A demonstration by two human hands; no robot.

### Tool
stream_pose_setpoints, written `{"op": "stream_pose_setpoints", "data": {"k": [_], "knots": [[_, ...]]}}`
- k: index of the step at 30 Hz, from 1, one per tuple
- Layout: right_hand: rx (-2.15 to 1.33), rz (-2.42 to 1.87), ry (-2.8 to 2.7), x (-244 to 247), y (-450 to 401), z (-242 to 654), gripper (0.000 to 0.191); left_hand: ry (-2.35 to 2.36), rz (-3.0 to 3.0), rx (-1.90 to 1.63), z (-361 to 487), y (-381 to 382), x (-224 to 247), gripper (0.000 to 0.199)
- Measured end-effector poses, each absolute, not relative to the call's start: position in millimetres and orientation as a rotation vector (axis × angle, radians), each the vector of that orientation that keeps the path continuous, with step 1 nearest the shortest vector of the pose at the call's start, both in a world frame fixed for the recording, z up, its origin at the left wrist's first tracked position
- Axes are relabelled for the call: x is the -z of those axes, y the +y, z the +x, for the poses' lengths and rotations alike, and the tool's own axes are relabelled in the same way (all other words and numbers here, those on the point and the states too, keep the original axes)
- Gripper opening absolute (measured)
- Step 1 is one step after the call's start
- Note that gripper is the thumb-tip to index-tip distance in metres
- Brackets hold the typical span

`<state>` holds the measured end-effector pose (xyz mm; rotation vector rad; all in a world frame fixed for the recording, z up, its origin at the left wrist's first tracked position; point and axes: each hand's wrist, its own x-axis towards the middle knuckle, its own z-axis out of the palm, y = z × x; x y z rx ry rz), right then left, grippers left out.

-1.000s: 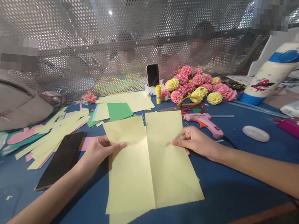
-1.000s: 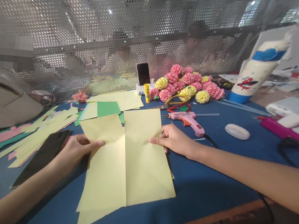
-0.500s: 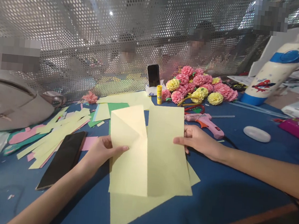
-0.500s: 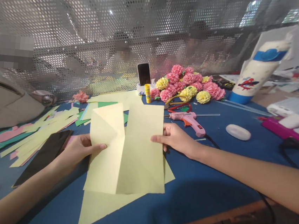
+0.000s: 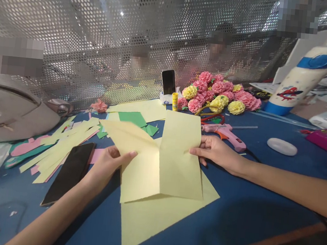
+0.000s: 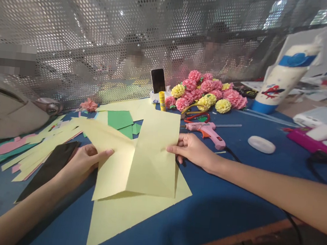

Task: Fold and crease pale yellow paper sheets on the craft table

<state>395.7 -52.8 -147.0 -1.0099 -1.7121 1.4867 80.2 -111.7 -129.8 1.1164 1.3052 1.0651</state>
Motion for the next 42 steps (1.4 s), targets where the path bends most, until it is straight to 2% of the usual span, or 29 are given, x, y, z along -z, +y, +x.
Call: {"op": "stream_pose_setpoints", "data": {"k": [4, 9, 16, 28, 31, 36, 40, 42], "knots": [[-1.479, -0.996, -1.680, 147.8, -53.3, 396.0, 0.043, 1.289, 1.186, -0.973, 83.0, -112.8, 128.8, 0.051], [-1.555, -0.982, -1.683, 148.3, -52.3, 396.0, 0.059, 1.379, 1.147, -1.015, 83.1, -112.5, 131.7, 0.048], [-1.487, -1.020, -1.690, 150.4, -50.7, 396.5, 0.032, 1.284, 1.078, -1.150, 81.2, -111.0, 138.1, 0.039], [-1.468, -1.006, -1.680, 149.0, -52.3, 395.6, 0.032, 1.278, 1.063, -1.205, 82.8, -112.9, 136.1, 0.039], [-1.486, -0.961, -1.655, 150.0, -52.4, 395.0, 0.035, 1.202, 1.143, -1.177, 82.8, -112.2, 135.9, 0.043], [-1.521, -0.914, -1.611, 148.2, -55.0, 392.7, 0.047, 1.281, 1.219, -1.128, 85.4, -112.4, 134.2, 0.063], [-1.591, -0.904, -1.675, 148.0, -54.8, 392.4, 0.060, 1.400, 1.172, -1.086, 84.0, -113.3, 134.1, 0.051], [-1.581, -0.924, -1.709, 148.8, -54.0, 392.9, 0.056, 1.409, 1.161, -1.084, 83.3, -114.0, 134.3, 0.047]]}}
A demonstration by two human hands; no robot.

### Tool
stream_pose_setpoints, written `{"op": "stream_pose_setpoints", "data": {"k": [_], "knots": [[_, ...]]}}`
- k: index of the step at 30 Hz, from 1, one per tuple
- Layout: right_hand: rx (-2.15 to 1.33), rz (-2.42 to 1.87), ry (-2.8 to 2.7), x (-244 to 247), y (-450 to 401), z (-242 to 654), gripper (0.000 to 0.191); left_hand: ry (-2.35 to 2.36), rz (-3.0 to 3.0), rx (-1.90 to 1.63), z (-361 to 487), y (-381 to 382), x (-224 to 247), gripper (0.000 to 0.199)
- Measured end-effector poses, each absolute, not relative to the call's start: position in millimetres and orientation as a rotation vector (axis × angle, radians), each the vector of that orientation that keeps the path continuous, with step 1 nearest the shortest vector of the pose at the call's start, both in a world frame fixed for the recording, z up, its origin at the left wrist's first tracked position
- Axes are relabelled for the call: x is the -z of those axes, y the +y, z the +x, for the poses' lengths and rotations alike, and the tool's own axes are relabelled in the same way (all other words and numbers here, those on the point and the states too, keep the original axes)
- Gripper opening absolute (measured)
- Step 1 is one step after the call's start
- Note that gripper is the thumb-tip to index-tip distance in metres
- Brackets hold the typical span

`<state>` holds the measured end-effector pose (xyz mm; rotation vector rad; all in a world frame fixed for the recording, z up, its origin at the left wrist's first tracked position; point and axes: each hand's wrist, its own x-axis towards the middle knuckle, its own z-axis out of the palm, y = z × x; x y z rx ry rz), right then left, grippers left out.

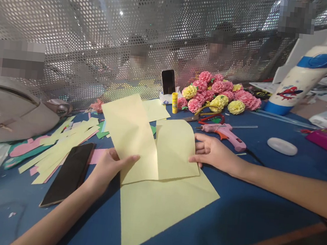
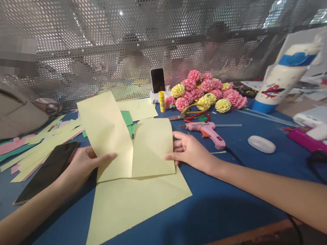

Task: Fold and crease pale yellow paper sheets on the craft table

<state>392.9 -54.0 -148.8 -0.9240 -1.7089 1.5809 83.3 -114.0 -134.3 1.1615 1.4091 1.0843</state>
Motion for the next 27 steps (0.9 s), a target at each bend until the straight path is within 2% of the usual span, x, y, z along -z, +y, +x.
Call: {"op": "stream_pose_setpoints", "data": {"k": [4, 20, 27], "knots": [[-1.479, -1.005, -1.756, 148.6, -53.9, 393.9, 0.038, 1.430, 1.173, -1.161, 85.8, -114.9, 133.9, 0.047], [-1.387, -1.097, -1.773, 140.4, -59.7, 391.1, 0.045, 1.501, 1.210, -1.256, 93.2, -117.4, 134.8, 0.032], [-1.393, -1.084, -1.757, 141.2, -60.6, 390.1, 0.044, 1.522, 1.218, -1.283, 94.4, -118.6, 135.8, 0.039]]}}
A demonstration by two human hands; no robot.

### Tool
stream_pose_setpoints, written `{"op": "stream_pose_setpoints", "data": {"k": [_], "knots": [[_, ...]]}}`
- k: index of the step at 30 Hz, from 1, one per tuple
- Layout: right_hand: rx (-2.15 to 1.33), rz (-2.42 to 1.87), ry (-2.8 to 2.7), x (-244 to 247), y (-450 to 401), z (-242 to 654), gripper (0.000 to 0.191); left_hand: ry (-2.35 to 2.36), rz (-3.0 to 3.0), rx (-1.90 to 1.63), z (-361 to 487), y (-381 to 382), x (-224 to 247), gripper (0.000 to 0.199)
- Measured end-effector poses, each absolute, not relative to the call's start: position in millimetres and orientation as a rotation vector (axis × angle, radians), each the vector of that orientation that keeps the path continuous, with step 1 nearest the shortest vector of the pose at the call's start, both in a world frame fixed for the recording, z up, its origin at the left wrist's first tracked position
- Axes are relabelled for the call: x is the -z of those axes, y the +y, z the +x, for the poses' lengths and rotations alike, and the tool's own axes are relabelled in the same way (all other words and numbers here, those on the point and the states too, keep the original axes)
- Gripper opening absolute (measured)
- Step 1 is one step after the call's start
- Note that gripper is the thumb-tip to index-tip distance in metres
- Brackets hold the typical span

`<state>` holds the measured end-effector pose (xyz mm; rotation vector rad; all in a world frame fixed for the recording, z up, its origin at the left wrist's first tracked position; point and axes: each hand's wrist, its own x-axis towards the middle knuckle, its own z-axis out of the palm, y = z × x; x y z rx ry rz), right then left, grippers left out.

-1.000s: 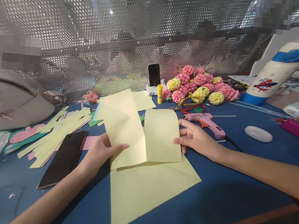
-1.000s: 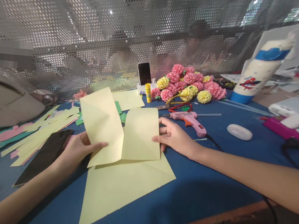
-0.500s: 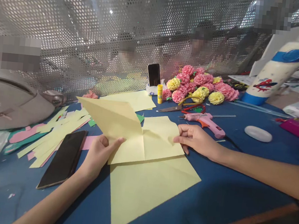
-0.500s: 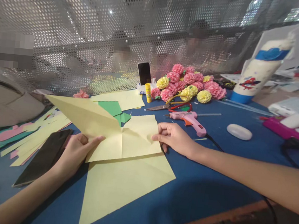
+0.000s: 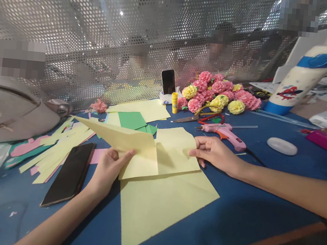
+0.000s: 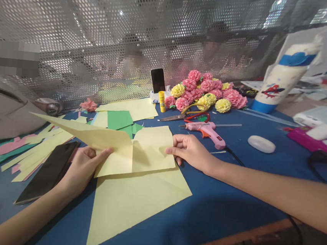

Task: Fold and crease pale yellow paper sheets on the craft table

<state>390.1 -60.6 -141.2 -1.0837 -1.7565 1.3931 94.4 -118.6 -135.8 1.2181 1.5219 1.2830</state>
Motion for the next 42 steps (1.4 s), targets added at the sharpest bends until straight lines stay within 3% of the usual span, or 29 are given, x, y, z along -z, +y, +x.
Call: {"op": "stream_pose_setpoints", "data": {"k": [14, 20, 24, 35, 42], "knots": [[-1.384, -1.046, -1.751, 144.0, -60.3, 391.1, 0.045, 1.488, 1.199, -1.296, 90.6, -117.3, 139.3, 0.031], [-1.342, -1.027, -1.731, 145.2, -59.4, 391.3, 0.046, 1.416, 1.247, -1.218, 92.2, -118.5, 134.4, 0.046], [-1.348, -0.997, -1.719, 146.1, -61.8, 392.0, 0.041, 1.616, 1.369, -1.193, 96.0, -120.2, 132.5, 0.032], [-1.396, -0.984, -1.704, 141.9, -62.9, 389.5, 0.043, 1.713, 1.410, -1.159, 104.0, -125.1, 127.1, 0.061], [-1.418, -0.951, -1.716, 141.8, -62.7, 388.9, 0.040, 1.657, 1.403, -1.199, 105.0, -123.9, 126.1, 0.054]]}}
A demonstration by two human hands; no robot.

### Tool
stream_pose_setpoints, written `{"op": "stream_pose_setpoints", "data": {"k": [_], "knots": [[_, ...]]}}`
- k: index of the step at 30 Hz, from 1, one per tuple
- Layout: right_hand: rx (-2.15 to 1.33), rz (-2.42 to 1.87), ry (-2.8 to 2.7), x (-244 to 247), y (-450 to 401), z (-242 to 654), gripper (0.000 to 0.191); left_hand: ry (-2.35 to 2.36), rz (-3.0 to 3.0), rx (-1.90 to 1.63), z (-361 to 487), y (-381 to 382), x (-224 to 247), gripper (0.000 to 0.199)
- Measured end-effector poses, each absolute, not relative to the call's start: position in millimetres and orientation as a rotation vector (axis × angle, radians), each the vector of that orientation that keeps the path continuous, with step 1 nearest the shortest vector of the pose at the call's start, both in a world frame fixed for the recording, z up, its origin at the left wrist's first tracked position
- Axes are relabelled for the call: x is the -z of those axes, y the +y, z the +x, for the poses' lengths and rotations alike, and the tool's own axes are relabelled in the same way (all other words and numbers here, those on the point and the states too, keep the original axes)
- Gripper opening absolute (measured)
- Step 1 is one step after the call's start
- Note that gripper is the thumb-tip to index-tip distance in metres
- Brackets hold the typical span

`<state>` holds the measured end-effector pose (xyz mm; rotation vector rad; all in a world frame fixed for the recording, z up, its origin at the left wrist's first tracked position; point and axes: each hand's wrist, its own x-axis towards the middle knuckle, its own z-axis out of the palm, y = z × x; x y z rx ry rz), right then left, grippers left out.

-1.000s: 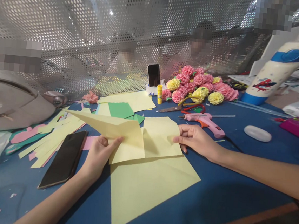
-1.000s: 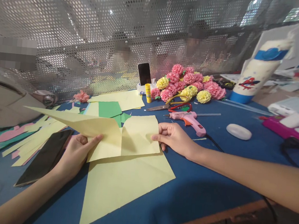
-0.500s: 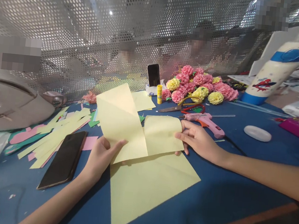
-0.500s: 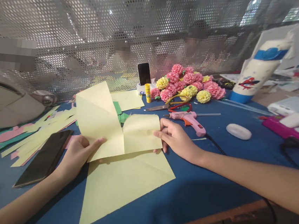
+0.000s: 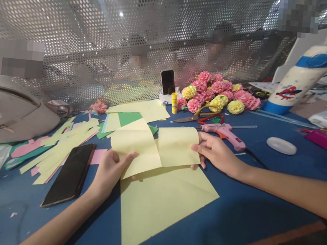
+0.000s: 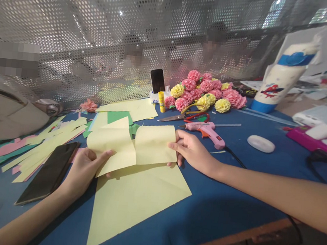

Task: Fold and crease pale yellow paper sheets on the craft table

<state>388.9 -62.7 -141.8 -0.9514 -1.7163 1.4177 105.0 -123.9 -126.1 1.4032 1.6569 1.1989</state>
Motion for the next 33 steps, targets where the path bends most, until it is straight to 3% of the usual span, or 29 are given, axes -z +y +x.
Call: {"op": "stream_pose_setpoints", "data": {"k": [6, 24, 28, 31, 33], "knots": [[-1.407, -0.945, -1.707, 142.8, -62.0, 389.4, 0.039, 1.703, 1.462, -1.139, 105.0, -125.4, 127.7, 0.040], [-1.504, -0.906, -1.695, 143.6, -62.1, 389.8, 0.040, 1.809, 1.544, -1.167, 100.9, -125.9, 131.4, 0.051], [-1.557, -0.931, -1.746, 141.6, -61.8, 389.6, 0.047, 1.649, 1.426, -1.229, 98.0, -121.9, 134.4, 0.032], [-1.526, -0.963, -1.740, 142.3, -61.5, 390.3, 0.043, 1.453, 1.347, -1.166, 96.1, -120.9, 135.2, 0.050], [-1.502, -0.969, -1.706, 143.4, -61.1, 390.9, 0.043, 1.426, 1.316, -1.104, 95.8, -121.9, 134.6, 0.050]]}}
